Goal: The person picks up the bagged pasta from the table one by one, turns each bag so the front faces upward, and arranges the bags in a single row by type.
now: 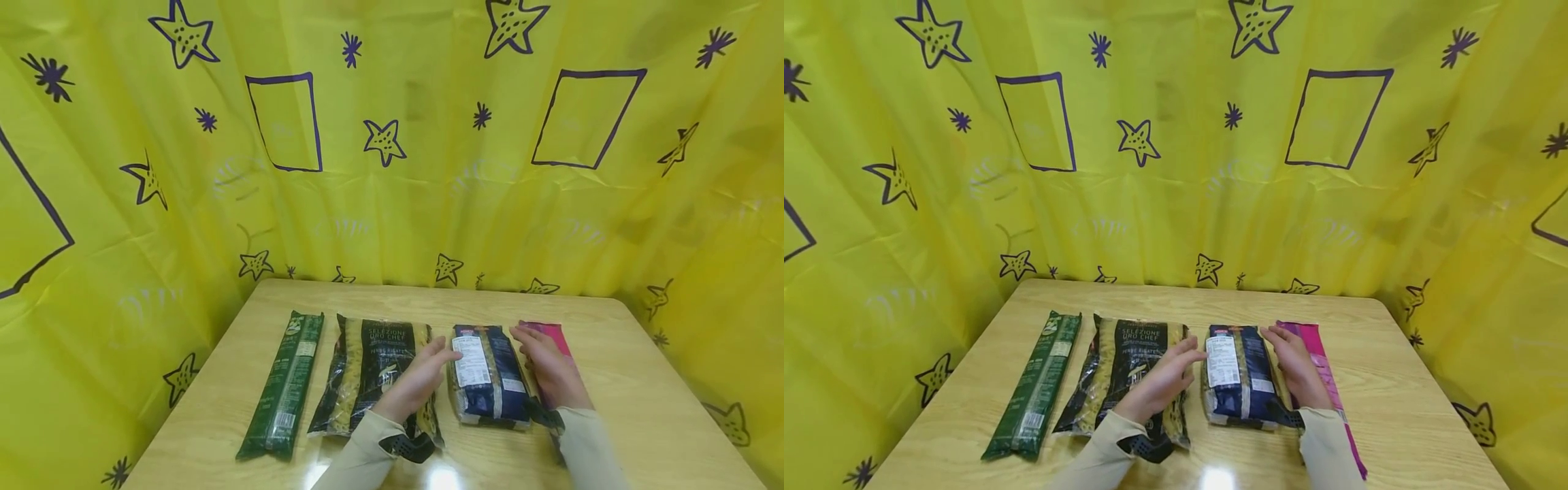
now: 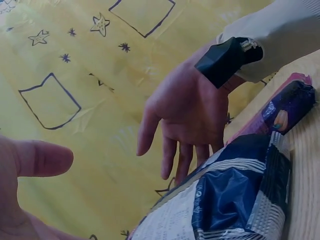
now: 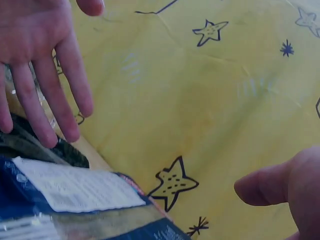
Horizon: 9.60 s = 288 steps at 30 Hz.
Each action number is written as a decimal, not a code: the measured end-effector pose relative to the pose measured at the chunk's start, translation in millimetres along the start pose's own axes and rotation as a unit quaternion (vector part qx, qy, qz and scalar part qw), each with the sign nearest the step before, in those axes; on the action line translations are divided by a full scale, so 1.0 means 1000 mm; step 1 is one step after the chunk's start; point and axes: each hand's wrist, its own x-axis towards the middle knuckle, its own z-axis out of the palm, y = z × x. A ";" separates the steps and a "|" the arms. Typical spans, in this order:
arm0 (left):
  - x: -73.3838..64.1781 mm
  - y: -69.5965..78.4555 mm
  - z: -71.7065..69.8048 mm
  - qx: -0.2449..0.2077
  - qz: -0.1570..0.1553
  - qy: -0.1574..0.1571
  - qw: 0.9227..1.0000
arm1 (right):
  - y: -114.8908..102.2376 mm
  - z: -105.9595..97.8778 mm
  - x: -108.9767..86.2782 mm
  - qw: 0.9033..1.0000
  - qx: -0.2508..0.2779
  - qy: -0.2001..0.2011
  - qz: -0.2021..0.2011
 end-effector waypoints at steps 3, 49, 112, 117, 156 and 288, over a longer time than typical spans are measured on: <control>0.000 -0.004 0.003 -0.004 -0.010 0.002 1.000 | 0.006 -0.003 0.000 1.000 -0.003 -0.011 0.021; -0.002 -0.017 0.020 -0.009 -0.044 -0.018 0.999 | 0.022 -0.004 0.004 0.999 0.021 -0.033 -0.011; -0.003 -0.022 0.037 -0.029 -0.019 -0.049 0.998 | 0.009 -0.033 -0.010 0.991 0.093 -0.092 -0.030; -0.002 -0.025 0.037 -0.029 -0.015 -0.049 0.998 | 0.005 -0.033 -0.015 0.994 0.079 -0.077 -0.023; -0.001 -0.029 0.032 -0.044 -0.046 -0.023 0.998 | -0.020 0.007 -0.038 0.991 0.060 -0.079 -0.094; 0.001 -0.019 0.024 -0.046 -0.010 0.031 0.998 | 0.028 0.023 0.001 0.989 0.117 -0.093 0.003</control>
